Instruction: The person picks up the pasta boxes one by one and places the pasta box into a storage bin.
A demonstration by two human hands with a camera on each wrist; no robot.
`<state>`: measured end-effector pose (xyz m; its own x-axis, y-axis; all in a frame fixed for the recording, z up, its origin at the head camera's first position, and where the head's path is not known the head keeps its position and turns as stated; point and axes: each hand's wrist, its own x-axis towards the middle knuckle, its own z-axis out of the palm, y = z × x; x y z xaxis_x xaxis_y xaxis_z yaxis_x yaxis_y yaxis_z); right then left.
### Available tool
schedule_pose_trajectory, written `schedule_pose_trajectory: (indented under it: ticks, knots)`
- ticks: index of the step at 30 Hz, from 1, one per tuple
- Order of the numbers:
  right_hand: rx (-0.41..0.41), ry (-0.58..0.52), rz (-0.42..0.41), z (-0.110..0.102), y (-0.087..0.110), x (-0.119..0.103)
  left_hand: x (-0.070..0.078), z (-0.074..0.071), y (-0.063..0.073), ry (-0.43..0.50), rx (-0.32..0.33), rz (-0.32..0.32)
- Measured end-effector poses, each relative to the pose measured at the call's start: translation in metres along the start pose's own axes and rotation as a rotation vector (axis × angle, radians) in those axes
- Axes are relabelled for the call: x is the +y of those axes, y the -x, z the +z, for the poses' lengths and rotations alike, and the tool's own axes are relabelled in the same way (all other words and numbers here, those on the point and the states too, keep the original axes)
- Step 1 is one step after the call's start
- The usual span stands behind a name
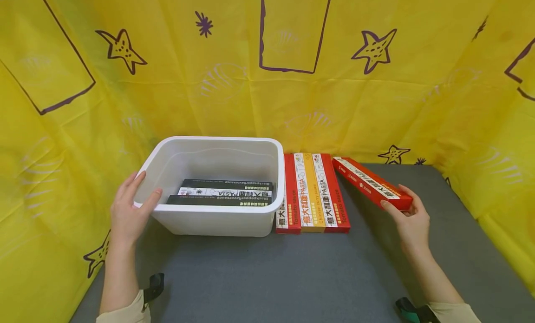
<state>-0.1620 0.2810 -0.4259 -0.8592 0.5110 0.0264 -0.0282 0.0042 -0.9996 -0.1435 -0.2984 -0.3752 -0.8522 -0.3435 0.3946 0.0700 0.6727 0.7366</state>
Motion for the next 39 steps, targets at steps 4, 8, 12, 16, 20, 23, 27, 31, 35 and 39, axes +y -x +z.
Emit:
schedule_pose_trajectory:
  ticks: [4, 8, 12, 16, 20, 23, 27, 31, 35, 39]
  knots:
    - [0.030, -0.103, 0.008, -0.001, 0.000, -0.003, 0.000, 0.000, 0.000, 0.006, -0.003, -0.007]
    - [0.049, -0.114, 0.025, -0.004, 0.001, -0.006, 0.000, 0.000, 0.000, 0.005, -0.008, -0.013]
    - [0.066, -0.127, 0.005, -0.007, 0.002, -0.008, 0.001, 0.000, 0.000, 0.004, -0.006, -0.011]
    - [0.071, -0.173, -0.035, -0.009, 0.006, -0.014, 0.001, 0.000, 0.001, 0.008, -0.003, -0.008]
    - [0.057, -0.242, -0.077, -0.009, 0.011, -0.024, 0.001, 0.000, 0.001, 0.008, -0.002, -0.006]
    - [0.038, -0.289, -0.104, -0.008, 0.014, -0.029, 0.001, 0.000, 0.001, 0.009, 0.003, -0.001]
    - [0.003, -0.339, -0.121, -0.005, 0.020, -0.037, 0.001, 0.000, 0.001, 0.009, 0.005, -0.006]
    - [-0.051, -0.405, -0.132, 0.000, 0.027, -0.047, 0.001, -0.001, 0.001, 0.007, 0.002, -0.012]
    - [-0.114, -0.466, -0.135, 0.005, 0.034, -0.056, 0.001, -0.001, 0.002, 0.003, -0.002, -0.012]
    - [-0.169, -0.507, -0.152, 0.011, 0.041, -0.065, 0.001, -0.001, 0.001, 0.004, 0.001, -0.008]
